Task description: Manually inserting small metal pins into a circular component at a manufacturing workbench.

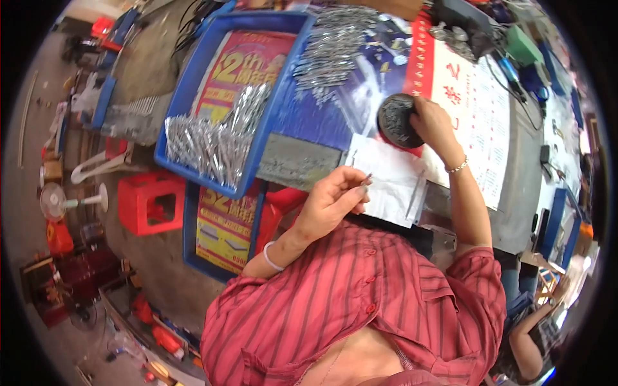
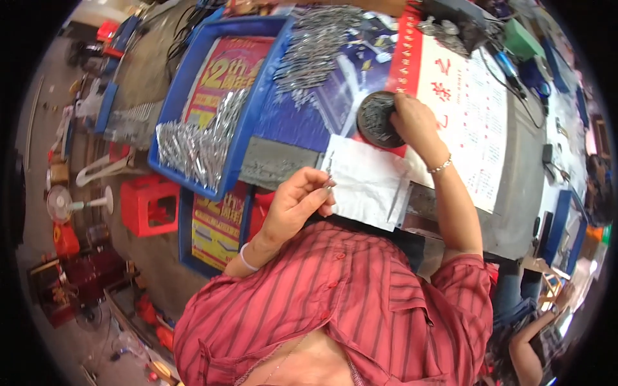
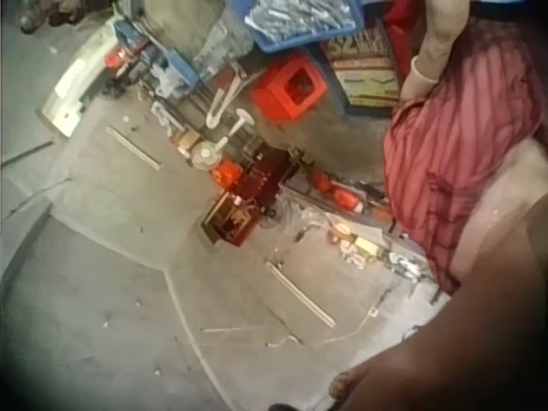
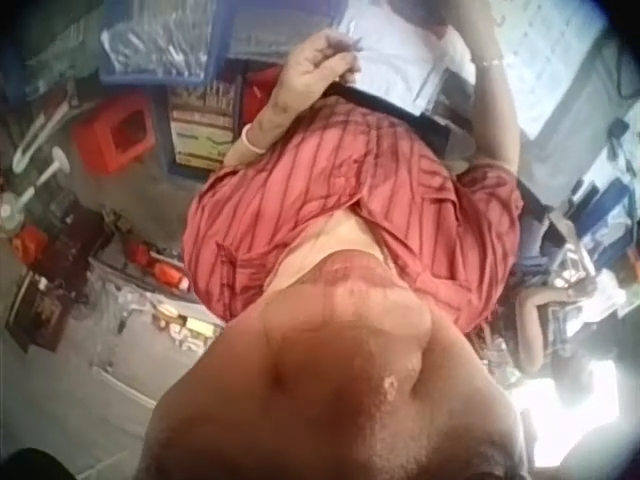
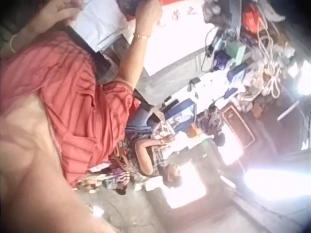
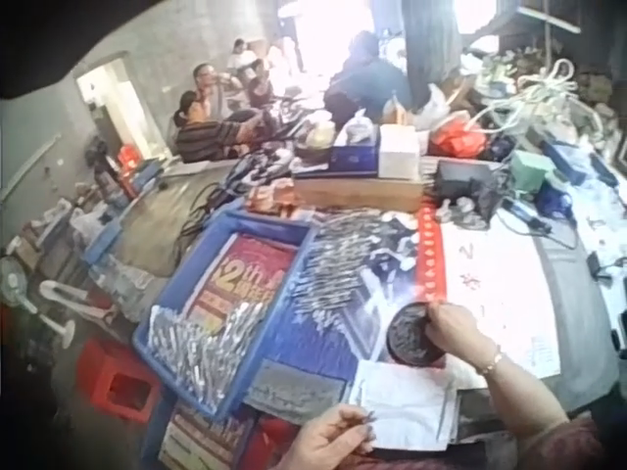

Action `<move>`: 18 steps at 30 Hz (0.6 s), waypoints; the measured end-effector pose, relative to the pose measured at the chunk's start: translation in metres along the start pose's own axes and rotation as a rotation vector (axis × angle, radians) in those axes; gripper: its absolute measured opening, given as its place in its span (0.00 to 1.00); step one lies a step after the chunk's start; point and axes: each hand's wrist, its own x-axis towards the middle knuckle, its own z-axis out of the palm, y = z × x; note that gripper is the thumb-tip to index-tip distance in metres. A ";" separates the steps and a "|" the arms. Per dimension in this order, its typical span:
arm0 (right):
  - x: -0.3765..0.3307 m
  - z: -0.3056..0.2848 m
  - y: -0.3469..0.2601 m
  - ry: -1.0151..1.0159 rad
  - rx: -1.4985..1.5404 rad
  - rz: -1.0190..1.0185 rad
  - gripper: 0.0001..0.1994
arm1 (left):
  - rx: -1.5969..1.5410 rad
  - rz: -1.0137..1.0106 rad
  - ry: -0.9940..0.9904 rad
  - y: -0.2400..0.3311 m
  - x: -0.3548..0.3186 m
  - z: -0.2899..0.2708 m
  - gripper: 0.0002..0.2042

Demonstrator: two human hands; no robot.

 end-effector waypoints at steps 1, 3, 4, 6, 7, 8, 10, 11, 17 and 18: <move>-0.001 -0.001 0.001 0.011 0.028 0.008 0.09 | -0.006 0.018 -0.008 -0.002 0.000 -0.002 0.08; -0.002 -0.009 0.000 0.045 0.114 0.028 0.08 | 0.022 0.024 -0.019 -0.001 0.003 -0.002 0.08; -0.003 -0.011 0.003 0.054 0.107 0.036 0.08 | 0.050 0.025 -0.006 0.000 0.004 -0.002 0.08; -0.006 -0.012 0.006 0.088 0.250 0.024 0.08 | 0.071 0.036 -0.026 -0.001 0.006 -0.003 0.08; -0.008 -0.014 0.006 0.108 0.313 0.031 0.10 | 0.071 0.042 -0.039 0.000 0.008 -0.002 0.08; -0.011 -0.018 0.005 0.110 0.312 0.034 0.10 | 0.072 0.046 -0.051 0.000 0.009 -0.002 0.08; -0.018 -0.027 -0.006 0.092 0.558 0.093 0.08 | 0.078 0.054 -0.045 0.001 0.008 -0.001 0.08; -0.023 -0.031 -0.013 0.084 0.561 0.096 0.08 | 0.085 0.063 -0.042 0.002 0.008 0.000 0.08; -0.072 -0.053 -0.067 -0.181 1.515 0.275 0.13 | 0.133 0.020 -0.034 0.000 0.008 0.002 0.08; -0.079 -0.052 -0.073 -0.198 1.560 0.261 0.12 | 0.141 0.027 -0.043 0.002 0.010 0.004 0.07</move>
